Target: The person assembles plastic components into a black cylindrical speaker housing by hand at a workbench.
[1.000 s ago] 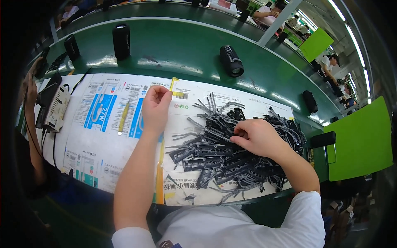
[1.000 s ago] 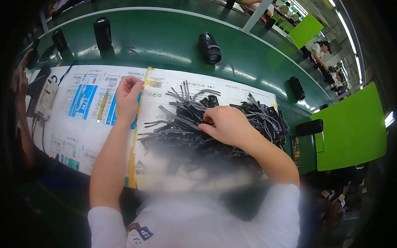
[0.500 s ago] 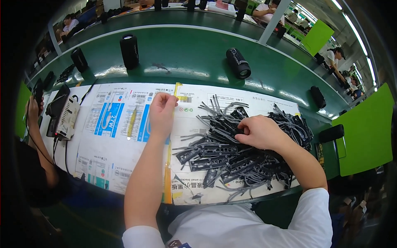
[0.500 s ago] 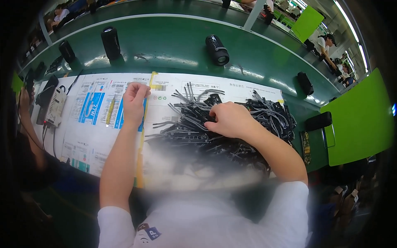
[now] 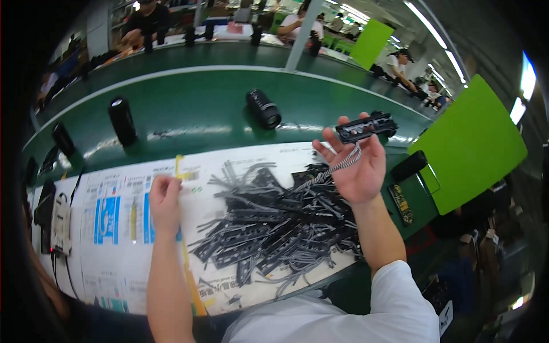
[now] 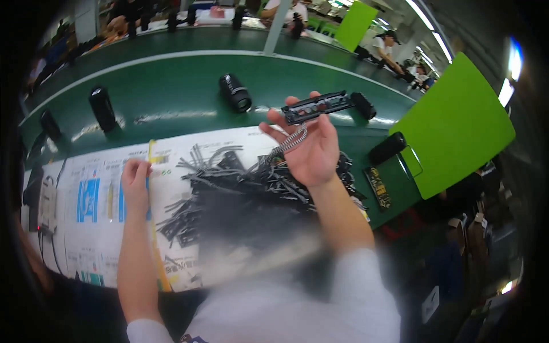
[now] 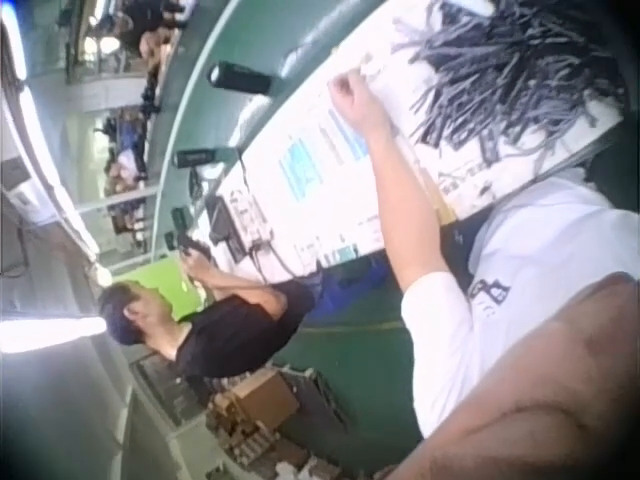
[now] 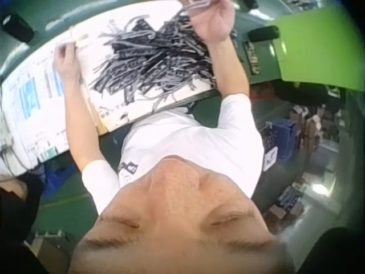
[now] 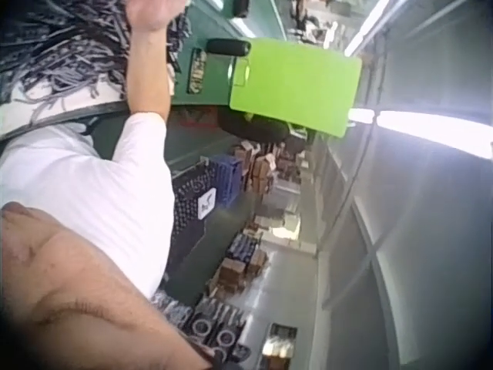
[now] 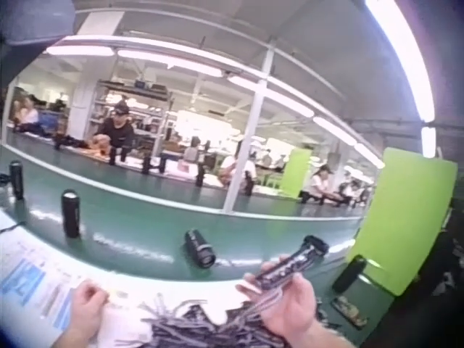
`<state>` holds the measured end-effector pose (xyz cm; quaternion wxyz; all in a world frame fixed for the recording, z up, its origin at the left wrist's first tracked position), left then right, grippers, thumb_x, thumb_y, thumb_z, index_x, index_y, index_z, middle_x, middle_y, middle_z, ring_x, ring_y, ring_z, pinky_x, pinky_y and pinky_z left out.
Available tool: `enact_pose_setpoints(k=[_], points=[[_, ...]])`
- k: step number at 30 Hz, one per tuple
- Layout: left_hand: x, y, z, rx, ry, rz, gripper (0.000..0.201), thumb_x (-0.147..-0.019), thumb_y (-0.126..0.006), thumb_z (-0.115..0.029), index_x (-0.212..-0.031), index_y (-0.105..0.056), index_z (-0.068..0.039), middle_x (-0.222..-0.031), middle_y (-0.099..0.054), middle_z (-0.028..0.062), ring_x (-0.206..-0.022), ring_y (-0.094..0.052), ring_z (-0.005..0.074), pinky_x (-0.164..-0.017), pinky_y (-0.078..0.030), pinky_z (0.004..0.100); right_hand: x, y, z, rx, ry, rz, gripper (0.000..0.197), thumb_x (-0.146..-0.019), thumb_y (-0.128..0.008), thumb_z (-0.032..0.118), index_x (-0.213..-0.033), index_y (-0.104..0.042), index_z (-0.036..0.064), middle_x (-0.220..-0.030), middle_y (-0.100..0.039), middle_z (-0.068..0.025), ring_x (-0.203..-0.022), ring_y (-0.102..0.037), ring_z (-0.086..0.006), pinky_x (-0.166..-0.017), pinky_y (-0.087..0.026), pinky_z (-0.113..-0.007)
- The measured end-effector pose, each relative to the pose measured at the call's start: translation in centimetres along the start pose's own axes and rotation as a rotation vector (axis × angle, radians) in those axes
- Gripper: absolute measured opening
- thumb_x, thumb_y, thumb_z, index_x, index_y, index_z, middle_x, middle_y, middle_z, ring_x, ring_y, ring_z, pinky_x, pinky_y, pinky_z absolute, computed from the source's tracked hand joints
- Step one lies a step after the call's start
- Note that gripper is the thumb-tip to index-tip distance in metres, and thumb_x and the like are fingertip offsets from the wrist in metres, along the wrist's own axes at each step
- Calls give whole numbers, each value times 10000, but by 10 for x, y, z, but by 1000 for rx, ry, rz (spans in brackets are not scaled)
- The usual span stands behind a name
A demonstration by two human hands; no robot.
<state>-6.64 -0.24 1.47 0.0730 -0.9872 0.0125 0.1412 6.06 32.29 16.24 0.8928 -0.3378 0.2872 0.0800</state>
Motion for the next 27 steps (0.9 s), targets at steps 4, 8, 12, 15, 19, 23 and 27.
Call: enact_pose_setpoints(k=[4,8,12,15,19,23,27], points=[[-1,-5,-2,32,-16,-5,103,-887,-579,-96,-831,-538,-20,-752,-554,-9,-722,-498,67,-670,-399,205,5,4,10,-85,-63,-112,384,-984,-353,353,-1352,-384,247,-1322,-478,-101,-900,-611,-250,-757,-519,-437],[1,5,5,-23,-5,-6,115,-883,-590,-119,-828,-542,-30,-761,-553,1,-727,-496,73,-675,-397,215,13,16,5,-164,-162,-244,421,-992,-356,352,-1374,-362,175,-1246,-534,-86,-613,-450,-97,-499,-380,-239],[-4,13,13,-106,-59,-4,122,-881,-597,-131,-816,-538,-45,-759,-544,2,-731,-495,78,-673,-397,218,32,18,13,-74,-198,-206,490,-993,-364,380,-1375,-341,73,-1177,-567,-81,-547,-388,-38,-423,-293,-180],[-1,2,8,9,-35,-6,103,-880,-598,-114,-835,-540,-41,-778,-564,11,-755,-514,85,-697,-416,226,49,20,22,172,-113,-247,506,-990,-366,399,-1371,-342,66,-1131,-551,-78,-526,-386,-40,-406,-289,-178],[3,2,2,36,-4,-45,72,-879,-582,-90,-885,-547,-27,-835,-600,41,-804,-548,109,-748,-439,240,71,32,30,324,-25,-208,520,-981,-401,389,-1351,-349,28,-1048,-526,-124,-537,-410,-44,-401,-313,-162],[-17,14,-3,51,76,-290,162,-834,-548,-8,-995,-543,-21,-962,-597,78,-870,-551,130,-775,-442,250,84,38,35,329,23,-225,567,-941,-499,394,-1302,-386,-28,-981,-506,-166,-697,-509,-120,-463,-410,-180],[-71,30,-30,-318,-38,-382,341,-784,-557,17,-1120,-511,-17,-1096,-556,123,-978,-542,173,-822,-447,280,97,50,41,221,-52,-330,542,-914,-578,332,-1278,-380,-17,-1013,-460,-96,-800,-471,-134,-595,-397,-239]])
Point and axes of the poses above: each hand's wrist, its own x-axis away from the middle knuckle, its own y-axis out of the back of the hand, z = x × y, the point moved 7 cm from there along -x, towards the middle knuckle
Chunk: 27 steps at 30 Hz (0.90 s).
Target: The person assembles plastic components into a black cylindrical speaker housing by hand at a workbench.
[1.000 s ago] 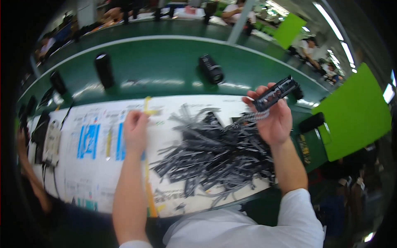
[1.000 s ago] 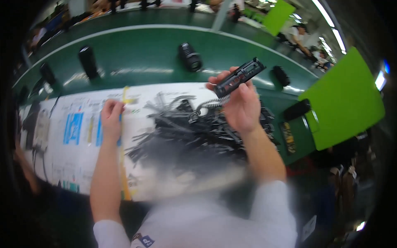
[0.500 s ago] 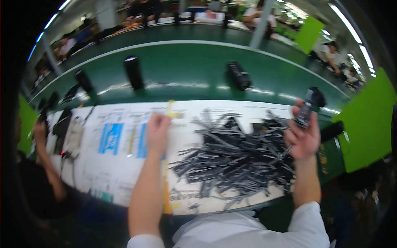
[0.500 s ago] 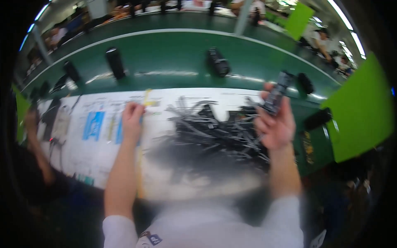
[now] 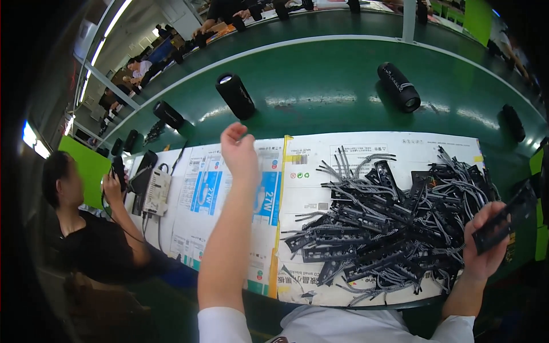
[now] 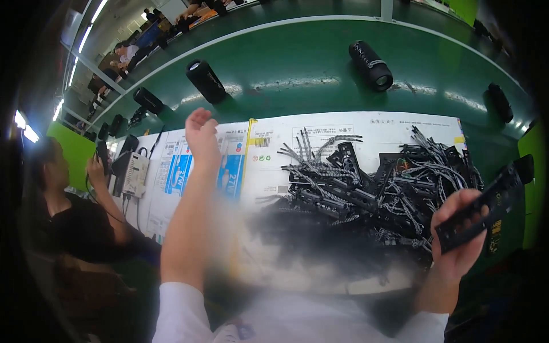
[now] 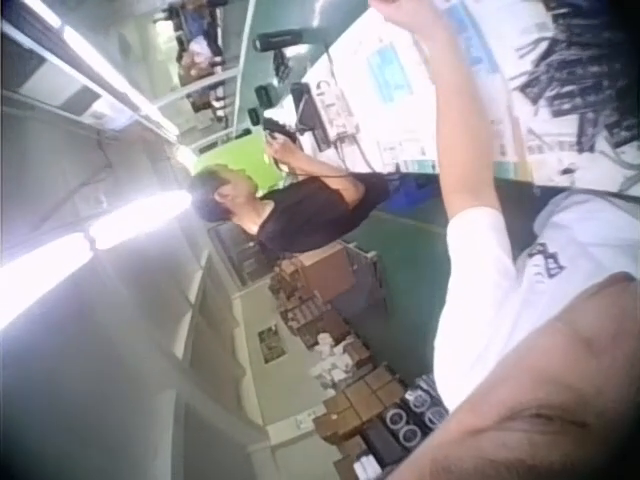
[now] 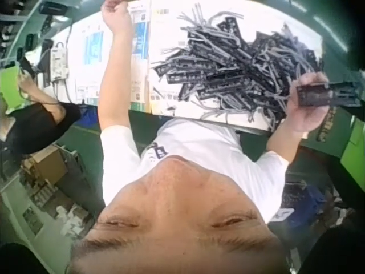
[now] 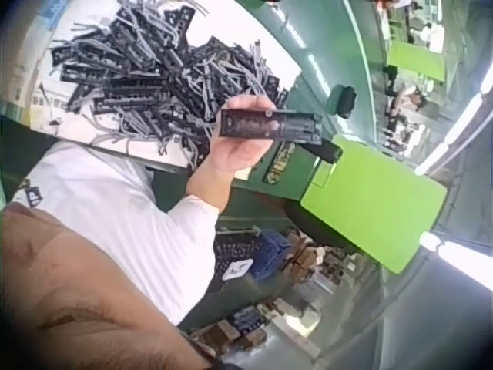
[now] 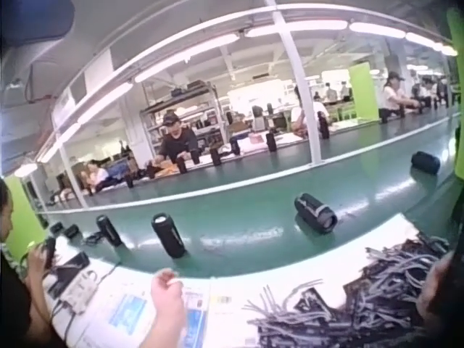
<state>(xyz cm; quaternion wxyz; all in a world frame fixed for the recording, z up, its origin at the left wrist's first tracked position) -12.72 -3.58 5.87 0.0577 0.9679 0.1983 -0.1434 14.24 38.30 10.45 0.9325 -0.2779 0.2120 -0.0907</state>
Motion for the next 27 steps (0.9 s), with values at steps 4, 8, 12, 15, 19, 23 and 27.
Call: enact_pose_setpoints(k=[4,8,12,15,19,23,27], points=[[-65,-2,8,-95,-94,16,590,-759,-652,-90,-1285,-400,0,-1222,-496,178,-1108,-510,249,-926,-415,323,0,-1,5,-28,13,-2,513,-859,-671,279,-1190,-413,-16,-984,-430,-85,-829,-465,-159,-673,-383,-245],[-119,-9,3,-560,-398,-65,840,-711,-752,-239,-1369,-299,20,-1284,-443,234,-1198,-429,356,-1025,-331,409,-1,0,12,89,39,-55,523,-839,-691,314,-1164,-433,-5,-919,-437,-81,-765,-446,-125,-628,-349,-222],[-137,-42,-63,-837,-829,48,714,-774,-698,-320,-1335,-389,-3,-1253,-485,237,-1196,-435,383,-1021,-339,425,-5,4,2,156,60,-75,504,-845,-680,323,-1152,-444,1,-901,-443,-81,-730,-440,-114,-597,-334,-214],[-152,-76,-72,-1048,-880,272,579,-816,-649,-328,-1282,-477,-32,-1196,-545,207,-1143,-491,376,-989,-380,411,-7,3,5,210,112,-102,459,-869,-641,352,-1125,-461,16,-867,-450,-72,-707,-441,-116,-584,-343,-217],[-157,-75,-62,-1298,-567,519,547,-800,-660,-357,-1216,-540,-23,-1129,-589,194,-1029,-578,335,-909,-452,369,-2,26,-4,356,47,-215,446,-893,-570,423,-1095,-486,34,-834,-462,-61,-685,-456,-122,-585,-369,-235],[-141,-72,-71,-1348,-318,660,730,-683,-743,-410,-1232,-520,16,-1044,-631,217,-960,-624,303,-852,-484,359,0,26,-3,524,30,-153,453,-880,-556,440,-1076,-515,33,-818,-487,-67,-689,-487,-140,-600,-392,-241],[-114,-36,-39,-1288,292,860,1023,-595,-794,-409,-1381,-333,56,-1096,-619,231,-1000,-615,269,-853,-480,333,-4,5,-1,678,105,-73,484,-912,-446,477,-1057,-517,21,-793,-535,-102,-686,-515,-157,-597,-416,-245]])
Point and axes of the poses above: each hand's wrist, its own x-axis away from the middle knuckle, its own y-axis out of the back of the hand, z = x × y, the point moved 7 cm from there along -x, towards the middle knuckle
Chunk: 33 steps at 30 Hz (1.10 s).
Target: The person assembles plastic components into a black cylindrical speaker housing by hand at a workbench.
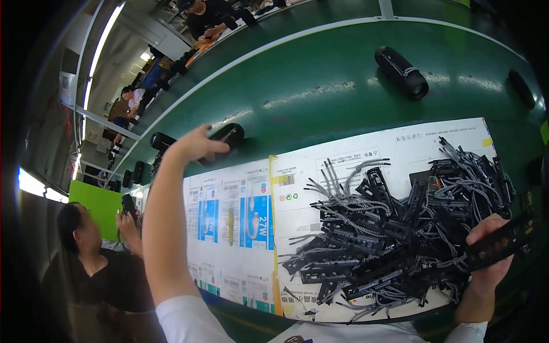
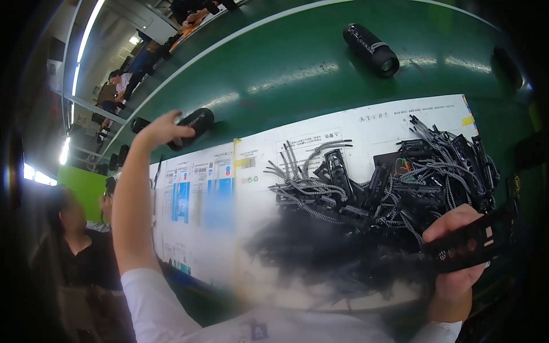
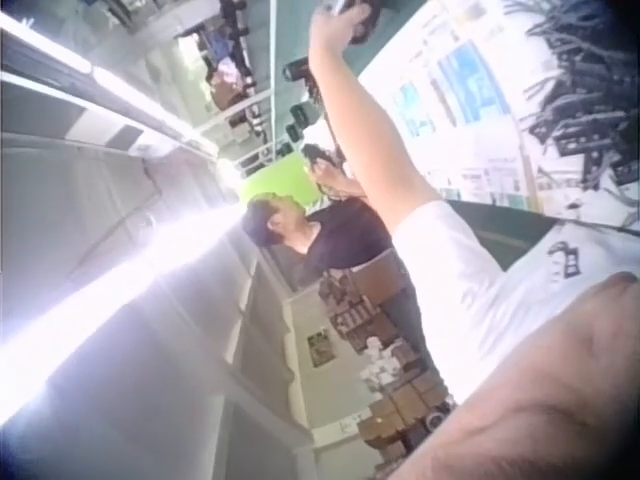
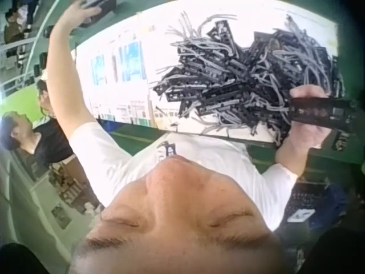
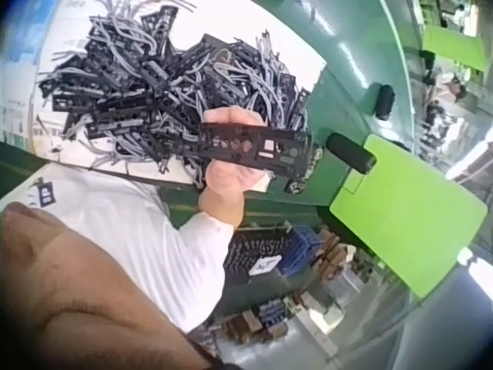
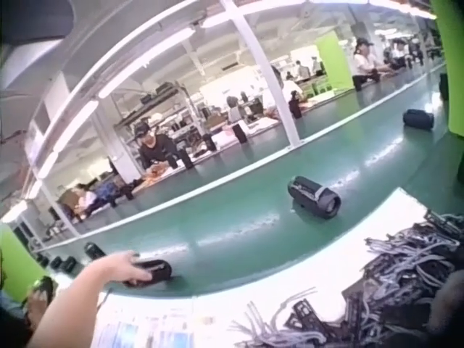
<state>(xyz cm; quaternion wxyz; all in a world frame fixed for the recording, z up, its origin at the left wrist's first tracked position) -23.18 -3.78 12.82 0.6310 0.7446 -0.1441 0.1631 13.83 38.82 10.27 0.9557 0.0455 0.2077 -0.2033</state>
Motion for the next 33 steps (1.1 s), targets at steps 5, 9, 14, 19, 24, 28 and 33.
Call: enact_pose_setpoints(k=[5,9,14,19,24,28,33], points=[[-3,-52,32,164,-149,-30,999,-637,-788,-405,-1391,-294,25,-1186,-572,235,-1092,-569,304,-924,-438,329,6,-11,10,-12,82,-2,539,-874,-535,531,-1042,-509,20,-818,-575,-126,-723,-535,-160,-594,-433,-254],[3,-61,37,262,-112,-308,797,-712,-742,-339,-1335,-388,11,-1167,-592,212,-1054,-591,311,-900,-450,341,15,-10,0,-166,-37,-30,615,-823,-648,483,-1173,-492,2,-891,-591,-116,-847,-571,-175,-709,-445,-278],[25,-88,30,810,-188,-253,646,-791,-704,-285,-1300,-427,1,-1088,-613,149,-944,-617,229,-851,-481,349,9,-6,-4,-193,-33,70,664,-824,-654,478,-1206,-482,-38,-963,-597,-114,-853,-577,-166,-738,-437,-268],[90,-138,-20,1752,-312,-7,409,-917,-546,-340,-1203,-504,-50,-1027,-614,84,-893,-608,187,-836,-497,356,0,-7,-12,-288,-141,151,491,-916,-516,289,-1236,-443,-76,-1013,-540,-112,-733,-501,-83,-537,-421,-176],[110,-178,-56,2131,-444,153,439,-935,-470,-429,-1138,-559,-50,-1009,-641,118,-933,-628,240,-841,-507,403,-6,-16,-25,-256,-255,143,500,-901,-515,281,-1236,-453,-84,-1013,-585,-111,-574,-506,-77,-399,-370,-175],[121,-184,-55,2062,-556,-1,362,-913,-547,-311,-1173,-503,-63,-1010,-612,74,-935,-609,191,-825,-508,361,-9,-32,-19,-176,-307,162,435,-893,-515,215,-1218,-492,-72,-1019,-589,-93,-557,-503,-74,-411,-379,-174],[132,-183,-52,2139,-606,-51,383,-852,-644,-193,-1157,-446,-73,-1013,-539,51,-943,-547,165,-829,-470,341,-17,-78,23,212,-226,474,461,-782,-589,39,-1231,-517,-36,-929,-593,-22,-650,-467,-18,-589,-380,-161]])
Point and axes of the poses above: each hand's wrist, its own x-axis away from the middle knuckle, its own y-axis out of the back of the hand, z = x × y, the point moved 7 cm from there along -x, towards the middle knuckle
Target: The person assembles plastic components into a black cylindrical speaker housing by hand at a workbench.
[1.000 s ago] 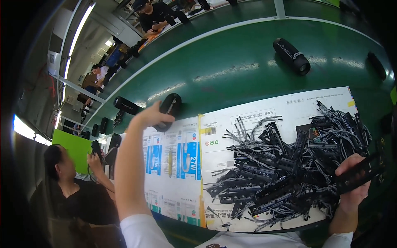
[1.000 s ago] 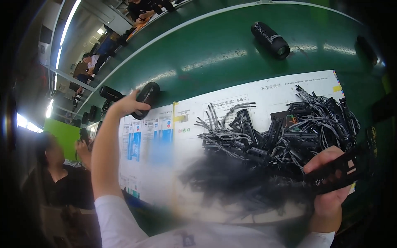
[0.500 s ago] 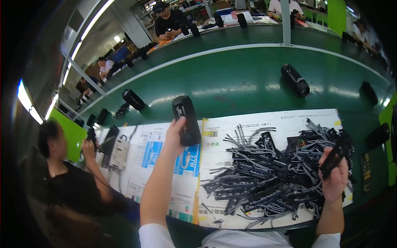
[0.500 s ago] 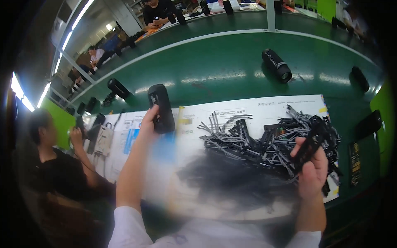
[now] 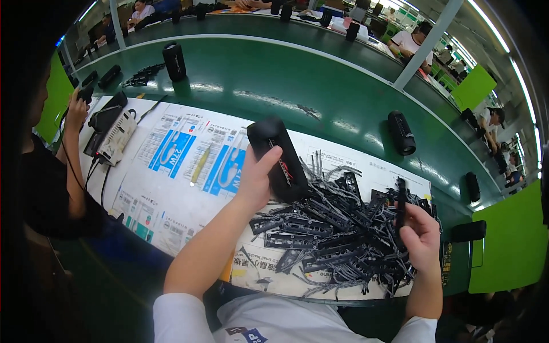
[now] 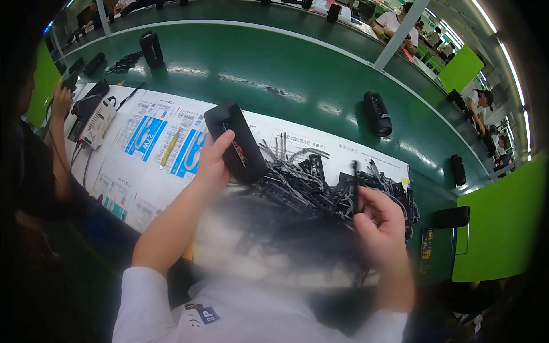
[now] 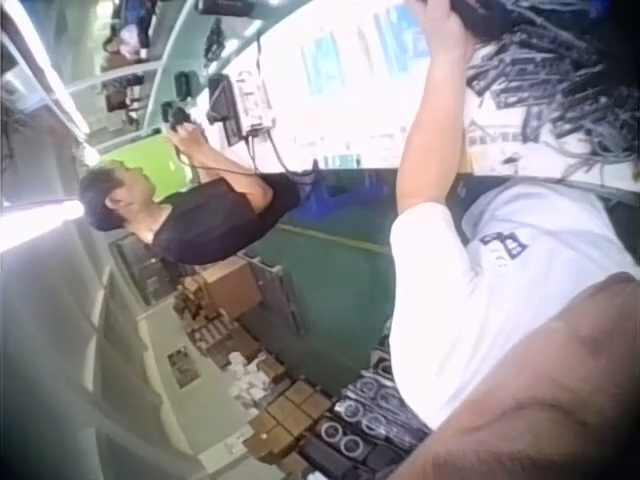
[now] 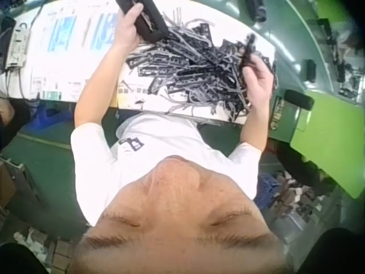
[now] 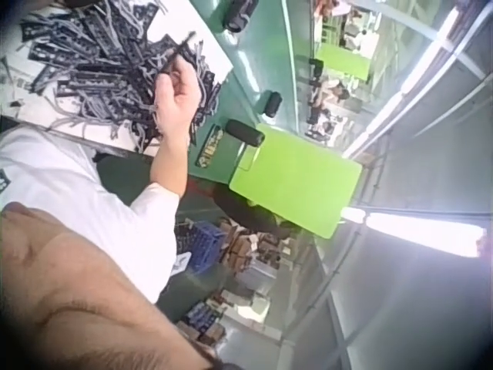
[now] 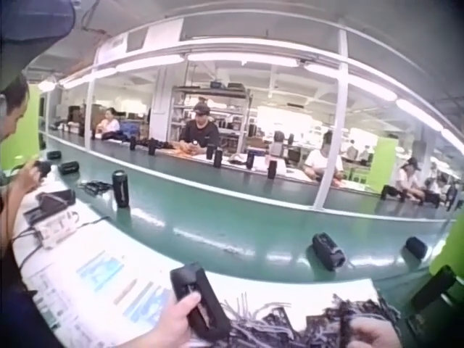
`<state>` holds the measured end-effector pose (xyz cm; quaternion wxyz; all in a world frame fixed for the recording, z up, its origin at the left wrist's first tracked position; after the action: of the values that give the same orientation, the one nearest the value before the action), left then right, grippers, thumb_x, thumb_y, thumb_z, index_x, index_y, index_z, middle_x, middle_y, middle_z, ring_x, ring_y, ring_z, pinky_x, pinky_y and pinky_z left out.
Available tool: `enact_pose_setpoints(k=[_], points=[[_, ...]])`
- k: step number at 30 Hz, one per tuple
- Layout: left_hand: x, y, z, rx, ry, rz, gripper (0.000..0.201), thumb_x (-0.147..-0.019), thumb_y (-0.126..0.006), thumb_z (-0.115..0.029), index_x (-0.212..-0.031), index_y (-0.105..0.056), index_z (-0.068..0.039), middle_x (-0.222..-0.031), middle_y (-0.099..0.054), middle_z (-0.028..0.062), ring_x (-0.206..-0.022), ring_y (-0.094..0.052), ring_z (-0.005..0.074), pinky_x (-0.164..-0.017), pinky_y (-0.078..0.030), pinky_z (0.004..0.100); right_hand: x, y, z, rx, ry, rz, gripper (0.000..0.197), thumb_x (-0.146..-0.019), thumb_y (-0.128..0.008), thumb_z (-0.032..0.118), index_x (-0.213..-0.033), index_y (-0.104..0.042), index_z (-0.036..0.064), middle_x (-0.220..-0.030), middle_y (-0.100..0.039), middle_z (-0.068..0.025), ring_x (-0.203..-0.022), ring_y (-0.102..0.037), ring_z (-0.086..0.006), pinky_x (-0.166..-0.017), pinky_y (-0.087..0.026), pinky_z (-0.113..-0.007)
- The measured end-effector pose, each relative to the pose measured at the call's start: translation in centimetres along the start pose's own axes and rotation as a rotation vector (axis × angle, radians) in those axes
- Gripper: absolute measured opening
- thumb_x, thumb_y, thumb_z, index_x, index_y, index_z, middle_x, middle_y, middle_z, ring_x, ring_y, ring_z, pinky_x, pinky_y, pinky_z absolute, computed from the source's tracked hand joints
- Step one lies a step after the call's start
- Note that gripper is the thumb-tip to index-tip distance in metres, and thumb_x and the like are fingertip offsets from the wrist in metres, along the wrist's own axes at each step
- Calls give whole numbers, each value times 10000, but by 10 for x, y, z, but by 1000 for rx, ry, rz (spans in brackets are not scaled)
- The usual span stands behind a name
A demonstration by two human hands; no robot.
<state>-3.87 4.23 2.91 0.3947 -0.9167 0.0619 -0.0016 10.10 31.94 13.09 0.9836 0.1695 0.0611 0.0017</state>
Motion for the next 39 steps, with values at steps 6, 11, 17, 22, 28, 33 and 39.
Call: enact_pose_setpoints(k=[6,11,17,22,28,33,39], points=[[5,10,-7,-89,-145,-85,427,-875,-612,-228,-1210,-392,-80,-1073,-510,64,-1000,-522,169,-888,-441,344,-52,-84,58,475,278,199,491,-686,-704,97,-1160,-579,67,-754,-562,-2,-569,-406,-71,-539,-368,-201],[4,7,-7,70,-116,-80,378,-956,-472,-316,-1246,-360,-102,-1122,-498,66,-1034,-513,166,-898,-431,321,-82,-141,65,667,588,114,375,-730,-712,148,-1084,-619,68,-769,-602,-101,-590,-577,-225,-542,-471,-311],[-1,17,-6,121,-166,-48,421,-963,-457,-332,-1292,-316,-110,-1130,-496,64,-1029,-515,163,-885,-433,310,-97,-176,50,784,640,59,378,-738,-714,187,-1097,-629,103,-745,-588,-84,-586,-588,-243,-526,-488,-332],[-1,18,-7,125,-159,-41,455,-958,-462,-363,-1298,-303,-107,-1144,-481,65,-1042,-501,159,-890,-427,304,-97,-180,48,842,636,46,385,-736,-718,186,-1101,-633,99,-745,-575,-76,-571,-578,-233,-506,-483,-327],[1,15,-10,2,-197,-92,567,-895,-614,-254,-1298,-269,-56,-1145,-463,73,-1045,-481,145,-897,-422,294,-100,-180,45,802,655,37,387,-732,-720,168,-1101,-631,90,-745,-562,-78,-563,-565,-232,-499,-474,-326],[2,13,-10,-96,-209,-71,654,-843,-679,-161,-1292,-226,-16,-1138,-459,99,-1030,-488,150,-889,-430,288,-100,-183,43,799,679,31,393,-728,-721,162,-1103,-628,87,-732,-548,-78,-574,-556,-232,-511,-467,-332],[-1,21,-8,-151,-219,-132,614,-856,-665,-195,-1279,-256,-18,-1109,-473,94,-1008,-497,148,-871,-437,286,-101,-184,41,806,676,71,417,-753,-714,155,-1153,-619,88,-753,-546,-90,-596,-560,-241,-534,-473,-333]])
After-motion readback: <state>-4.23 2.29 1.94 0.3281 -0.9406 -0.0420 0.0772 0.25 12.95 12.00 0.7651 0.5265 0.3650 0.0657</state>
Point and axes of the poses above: each hand's wrist, its own x-axis away from the middle knuckle, its own y-axis out of the back of the hand, z = x × y, the point moved 7 cm from there along -x, towards the middle knuckle
